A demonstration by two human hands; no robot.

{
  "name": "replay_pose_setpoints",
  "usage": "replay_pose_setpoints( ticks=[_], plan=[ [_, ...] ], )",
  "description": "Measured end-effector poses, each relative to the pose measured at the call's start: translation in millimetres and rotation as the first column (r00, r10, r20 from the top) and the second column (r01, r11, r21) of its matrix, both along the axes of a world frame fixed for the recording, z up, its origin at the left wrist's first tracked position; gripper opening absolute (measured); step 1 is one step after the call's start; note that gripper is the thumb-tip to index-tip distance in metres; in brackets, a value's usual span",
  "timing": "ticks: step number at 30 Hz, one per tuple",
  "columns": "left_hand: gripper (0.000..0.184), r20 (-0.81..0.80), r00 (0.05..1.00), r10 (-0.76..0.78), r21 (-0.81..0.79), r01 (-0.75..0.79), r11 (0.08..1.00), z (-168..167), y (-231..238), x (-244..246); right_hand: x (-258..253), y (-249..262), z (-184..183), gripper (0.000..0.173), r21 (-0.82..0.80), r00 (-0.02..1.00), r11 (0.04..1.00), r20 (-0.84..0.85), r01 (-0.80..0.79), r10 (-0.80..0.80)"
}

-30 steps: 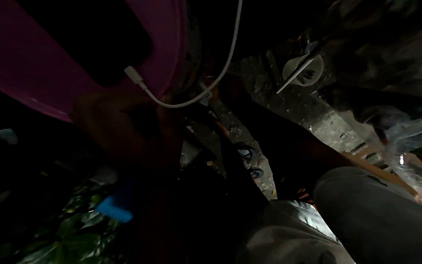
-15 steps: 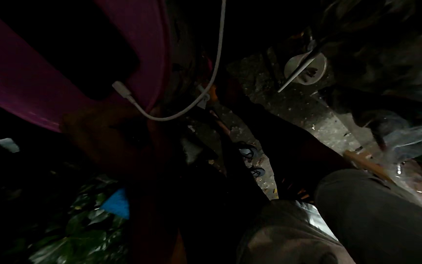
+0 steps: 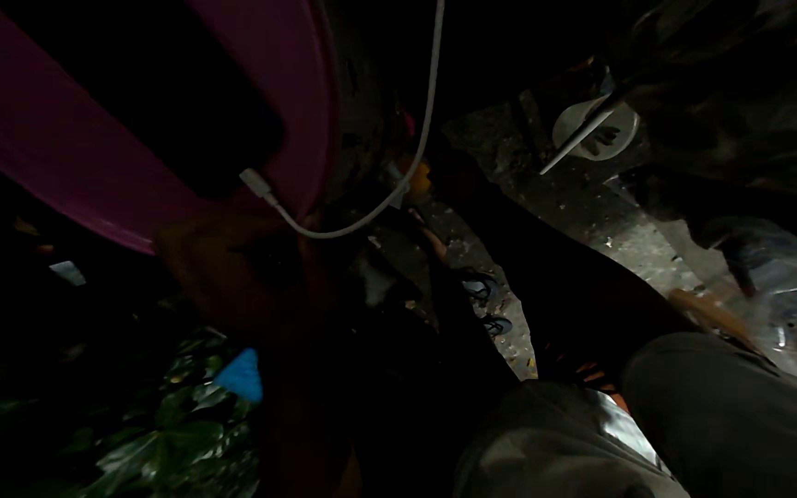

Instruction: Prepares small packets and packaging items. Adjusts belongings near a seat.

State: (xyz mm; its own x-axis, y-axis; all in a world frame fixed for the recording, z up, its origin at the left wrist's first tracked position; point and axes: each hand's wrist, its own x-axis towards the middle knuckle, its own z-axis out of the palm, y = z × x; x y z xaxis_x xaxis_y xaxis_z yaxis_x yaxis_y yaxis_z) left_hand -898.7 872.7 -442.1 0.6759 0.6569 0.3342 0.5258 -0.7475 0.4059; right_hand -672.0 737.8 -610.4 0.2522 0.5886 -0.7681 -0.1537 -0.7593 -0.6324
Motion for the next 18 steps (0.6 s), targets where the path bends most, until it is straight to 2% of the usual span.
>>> replay_pose_setpoints(
  ticks=[3, 8, 12, 18],
  plan=[
    [0.033, 0.03, 0.999, -0.009, 0.045, 0.008, 0.999, -18, 7, -14, -2, -3, 0, 0.044, -0.041, 0.999, 0.999, 0.038, -0.006, 0.008],
    [0.025, -0.037, 0.999, 0.016, -0.022, -0.017, 1.0, 37, -11, 37, -2, -6, 7, 0.04, -0.084, 0.999, 0.996, 0.023, 0.039, -0.037],
    [0.026, -0.11, 0.994, 0.022, -0.064, -0.03, 0.998, 41, -10, 35, 0, -8, 7, 0.037, 0.004, 0.994, 0.995, -0.04, 0.102, -0.102],
    [0.026, -0.122, 0.992, 0.027, -0.057, -0.034, 0.998, 38, -11, 32, -3, -6, 4, 0.043, -0.054, 0.98, 0.987, -0.12, 0.154, -0.159]
  ],
)
